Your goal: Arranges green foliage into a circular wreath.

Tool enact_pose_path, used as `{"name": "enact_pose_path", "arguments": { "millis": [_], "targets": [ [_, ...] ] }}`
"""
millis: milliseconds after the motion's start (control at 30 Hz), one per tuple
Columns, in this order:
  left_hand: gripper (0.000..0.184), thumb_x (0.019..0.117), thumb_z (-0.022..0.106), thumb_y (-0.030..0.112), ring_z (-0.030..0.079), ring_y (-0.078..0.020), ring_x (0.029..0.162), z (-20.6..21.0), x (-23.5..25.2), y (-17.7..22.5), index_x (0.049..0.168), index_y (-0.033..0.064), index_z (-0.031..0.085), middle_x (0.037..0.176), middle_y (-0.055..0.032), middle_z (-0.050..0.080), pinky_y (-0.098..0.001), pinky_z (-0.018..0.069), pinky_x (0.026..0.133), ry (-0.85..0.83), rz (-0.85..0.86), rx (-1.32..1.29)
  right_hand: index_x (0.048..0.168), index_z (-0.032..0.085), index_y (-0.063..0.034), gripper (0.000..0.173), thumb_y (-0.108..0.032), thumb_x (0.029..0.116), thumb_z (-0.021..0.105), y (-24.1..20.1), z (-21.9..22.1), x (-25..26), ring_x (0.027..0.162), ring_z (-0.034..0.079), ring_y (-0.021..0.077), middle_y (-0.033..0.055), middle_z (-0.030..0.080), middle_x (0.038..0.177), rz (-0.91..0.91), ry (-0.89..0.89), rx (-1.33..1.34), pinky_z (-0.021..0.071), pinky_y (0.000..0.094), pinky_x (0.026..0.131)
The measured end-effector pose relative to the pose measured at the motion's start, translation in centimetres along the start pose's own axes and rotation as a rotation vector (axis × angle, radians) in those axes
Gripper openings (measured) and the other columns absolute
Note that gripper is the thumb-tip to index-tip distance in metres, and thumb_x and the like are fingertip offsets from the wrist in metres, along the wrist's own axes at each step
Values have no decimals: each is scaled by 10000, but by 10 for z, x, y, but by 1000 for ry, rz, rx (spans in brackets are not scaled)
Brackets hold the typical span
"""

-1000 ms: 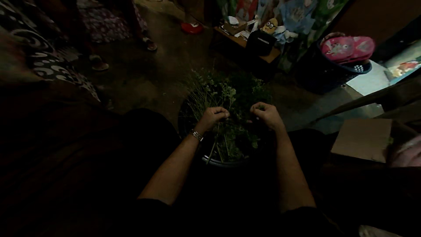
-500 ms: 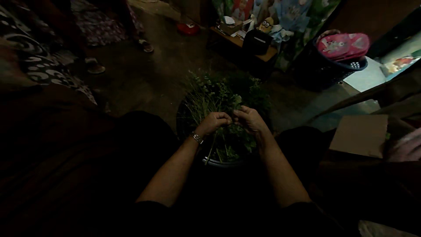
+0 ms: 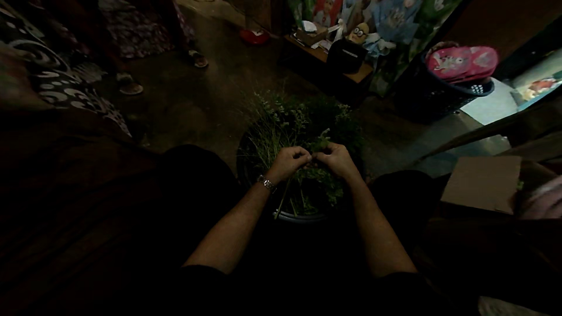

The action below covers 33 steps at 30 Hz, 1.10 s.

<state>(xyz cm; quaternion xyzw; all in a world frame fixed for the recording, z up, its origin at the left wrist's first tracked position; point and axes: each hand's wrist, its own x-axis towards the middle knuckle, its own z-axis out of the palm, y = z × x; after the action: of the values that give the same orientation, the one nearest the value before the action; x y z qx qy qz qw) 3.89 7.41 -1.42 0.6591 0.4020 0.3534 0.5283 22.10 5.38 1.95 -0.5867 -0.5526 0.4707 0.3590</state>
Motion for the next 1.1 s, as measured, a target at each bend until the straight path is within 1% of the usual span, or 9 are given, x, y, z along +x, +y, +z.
{"name": "enact_pose_path", "arguments": {
  "millis": [267, 400, 500, 567, 633, 700, 767, 800, 1100],
  "targets": [
    [113, 1018, 597, 61, 580, -55, 694, -6, -1, 9, 991, -13, 679, 796, -20, 637, -212, 504, 676, -55, -39, 31, 1028, 633, 32, 89, -22, 970, 593, 6, -17, 3, 650, 654, 143, 73, 658, 810, 53, -2, 152, 604, 324, 674],
    [106, 1017, 590, 45, 594, -64, 710, -18, -1, 12, 991, -20, 669, 815, -22, 633, -227, 529, 708, -52, -137, -53, 1121, 666, -5, 169, -111, 990, 668, 3, -47, -1, 731, 656, 167, 104, 684, 933, -60, 174, -108, 579, 359, 705],
    [106, 1012, 588, 30, 599, -50, 692, -16, -2, 10, 947, -7, 663, 782, 0, 631, -215, 534, 697, -84, -185, -111, 1324, 626, -24, 493, -217, 906, 802, 14, -49, 0, 1200, 571, 385, 223, 578, 1350, -353, 246, -448, 480, 568, 998],
    [112, 1019, 576, 26, 602, -49, 688, -12, -3, 14, 954, -10, 660, 782, 3, 631, -207, 534, 693, -106, -215, -118, 1349, 631, -35, 491, -218, 915, 770, 22, -44, 7, 1370, 446, 470, 224, 558, 1423, -575, 184, -560, 348, 651, 1124],
    [127, 1023, 558, 27, 606, -57, 690, -10, -3, 13, 952, -5, 658, 779, 7, 629, -211, 537, 695, -130, -214, -145, 1307, 689, -77, 377, -189, 948, 712, 25, -35, 10, 1421, 420, 445, 154, 625, 1390, -638, 35, -564, 272, 662, 1174],
    [141, 1016, 544, 13, 620, -71, 694, -10, -3, 8, 931, 8, 656, 769, 14, 628, -240, 561, 723, -151, -206, -226, 1232, 724, -70, 272, -126, 968, 687, 23, -25, 7, 1336, 532, 346, 126, 686, 1281, -575, -97, -481, 365, 589, 1138],
    [159, 1012, 533, -6, 618, -76, 671, -10, -3, 6, 915, 19, 656, 739, 24, 620, -261, 578, 737, -153, -215, -329, 1107, 721, -33, 140, -78, 988, 664, 17, -19, 2, 969, 680, 144, 84, 718, 1061, -456, -156, -329, 568, 345, 893],
    [171, 1014, 524, -7, 615, -78, 659, -11, -4, 6, 907, 25, 653, 727, 29, 616, -272, 583, 744, -149, -223, -372, 1070, 700, -8, 106, -49, 985, 654, 16, -18, 2, 837, 672, 96, 73, 709, 974, -411, -184, -228, 579, 279, 789],
    [208, 996, 501, -8, 572, -61, 613, -20, -3, 6, 856, 58, 640, 695, 45, 586, -263, 569, 712, -154, -213, -441, 973, 678, -16, 38, -6, 939, 664, 9, -52, -4, 634, 584, 58, 30, 648, 788, -253, -57, -118, 532, 239, 612]
  ]
}}
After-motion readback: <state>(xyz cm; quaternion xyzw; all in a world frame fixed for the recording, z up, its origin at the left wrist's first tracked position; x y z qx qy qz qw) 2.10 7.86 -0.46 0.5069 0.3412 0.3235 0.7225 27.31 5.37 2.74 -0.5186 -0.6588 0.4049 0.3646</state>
